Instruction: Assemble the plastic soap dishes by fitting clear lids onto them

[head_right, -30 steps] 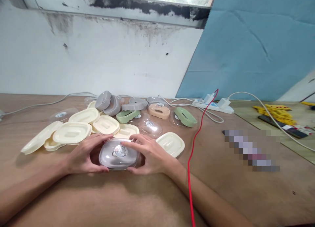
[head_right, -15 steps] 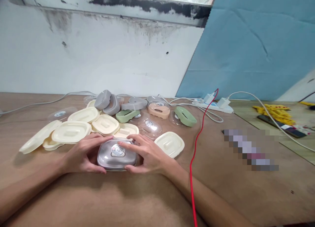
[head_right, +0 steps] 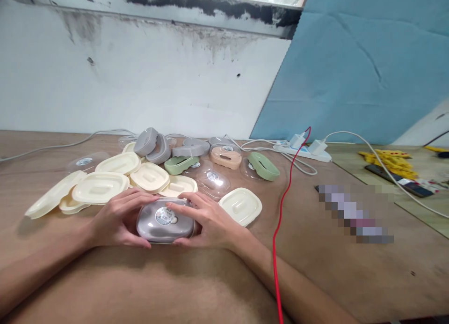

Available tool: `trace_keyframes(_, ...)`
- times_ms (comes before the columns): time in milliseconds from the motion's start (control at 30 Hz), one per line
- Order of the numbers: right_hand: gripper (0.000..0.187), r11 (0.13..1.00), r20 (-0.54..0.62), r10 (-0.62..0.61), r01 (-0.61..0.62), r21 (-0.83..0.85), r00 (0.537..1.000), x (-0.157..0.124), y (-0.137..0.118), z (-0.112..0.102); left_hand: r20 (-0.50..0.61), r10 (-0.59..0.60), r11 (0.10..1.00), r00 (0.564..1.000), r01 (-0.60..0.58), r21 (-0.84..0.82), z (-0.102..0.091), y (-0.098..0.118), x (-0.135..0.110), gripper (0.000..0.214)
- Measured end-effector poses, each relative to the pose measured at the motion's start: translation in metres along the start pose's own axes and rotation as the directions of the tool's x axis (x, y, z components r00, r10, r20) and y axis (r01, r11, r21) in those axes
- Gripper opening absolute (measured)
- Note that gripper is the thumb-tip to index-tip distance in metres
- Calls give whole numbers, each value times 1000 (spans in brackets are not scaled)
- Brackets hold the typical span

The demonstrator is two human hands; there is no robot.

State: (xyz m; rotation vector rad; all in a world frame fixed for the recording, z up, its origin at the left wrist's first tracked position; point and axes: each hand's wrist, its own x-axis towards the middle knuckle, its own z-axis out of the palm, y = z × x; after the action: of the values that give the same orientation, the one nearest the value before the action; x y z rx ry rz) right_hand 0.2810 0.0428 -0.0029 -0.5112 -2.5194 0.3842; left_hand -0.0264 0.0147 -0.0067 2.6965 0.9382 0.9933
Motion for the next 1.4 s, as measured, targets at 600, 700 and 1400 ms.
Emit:
trace_keyframes(600,94,989,37,124,-127,78,992,4,-11,-1,104,-146,984,984,155,-90,-3,11,3,84)
trace_keyframes(700,92,985,32,139,-142,97,990,7,-13,-3,104,-179,974,978,192,-124,-1,10,2,81)
trace_keyframes(1400,99,990,43,131,-134,54,990,4,-8,2,135,-201,956,970,225,-189,4,3,-2,96)
